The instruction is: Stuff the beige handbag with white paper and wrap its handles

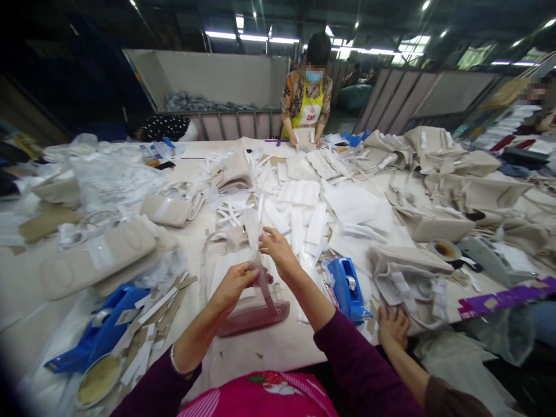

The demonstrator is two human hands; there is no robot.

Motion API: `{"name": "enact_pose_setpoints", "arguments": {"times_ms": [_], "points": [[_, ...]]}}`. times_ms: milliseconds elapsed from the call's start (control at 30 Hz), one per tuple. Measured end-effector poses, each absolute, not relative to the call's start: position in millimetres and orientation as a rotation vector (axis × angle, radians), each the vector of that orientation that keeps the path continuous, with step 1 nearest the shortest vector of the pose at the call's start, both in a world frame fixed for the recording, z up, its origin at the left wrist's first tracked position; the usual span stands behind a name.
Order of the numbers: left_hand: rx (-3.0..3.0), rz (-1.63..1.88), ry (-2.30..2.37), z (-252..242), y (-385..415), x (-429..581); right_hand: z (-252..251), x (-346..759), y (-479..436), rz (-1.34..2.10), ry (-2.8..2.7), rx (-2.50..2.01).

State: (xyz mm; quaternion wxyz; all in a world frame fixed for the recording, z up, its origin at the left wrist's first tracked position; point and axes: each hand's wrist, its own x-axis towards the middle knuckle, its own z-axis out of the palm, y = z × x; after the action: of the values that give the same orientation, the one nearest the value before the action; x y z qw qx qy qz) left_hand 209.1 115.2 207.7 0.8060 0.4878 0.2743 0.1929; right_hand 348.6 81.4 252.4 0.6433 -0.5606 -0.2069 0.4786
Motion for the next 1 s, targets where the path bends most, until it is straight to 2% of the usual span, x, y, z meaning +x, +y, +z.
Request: {"name": "enact_pose_setpoints", "arguments": {"times_ms": [100,233,300,500,800,1000], "points": [[1.022,0.564,0.672,213.9,129.4,205.2,237.8,342.8,34.0,1.056,-0.511,-1.351],[0.999,0.679,0.69,221.0,129.6,203.5,207.0,329.1,-5.1,1.474,-0.5,-1.489],[0.992,0.681,0.666,223.8,121.8,205.6,196.5,325.4,-1.6,1.514,-0.453,-1.537],[0.877,0.676,0.678,231.8,104.1,205.9,202.8,339.4,37.3,1.273,-0.653,-1.639],[0.676,0.619,0.799,236.4,106.8,187.2,230.5,331.2,35.6,0.682,-1.551,-1.725],[0.667,0.585,0.761,242.3,101.2,179.4,228.7,326.9,39.7,0.485,-1.771,-1.667]]}}
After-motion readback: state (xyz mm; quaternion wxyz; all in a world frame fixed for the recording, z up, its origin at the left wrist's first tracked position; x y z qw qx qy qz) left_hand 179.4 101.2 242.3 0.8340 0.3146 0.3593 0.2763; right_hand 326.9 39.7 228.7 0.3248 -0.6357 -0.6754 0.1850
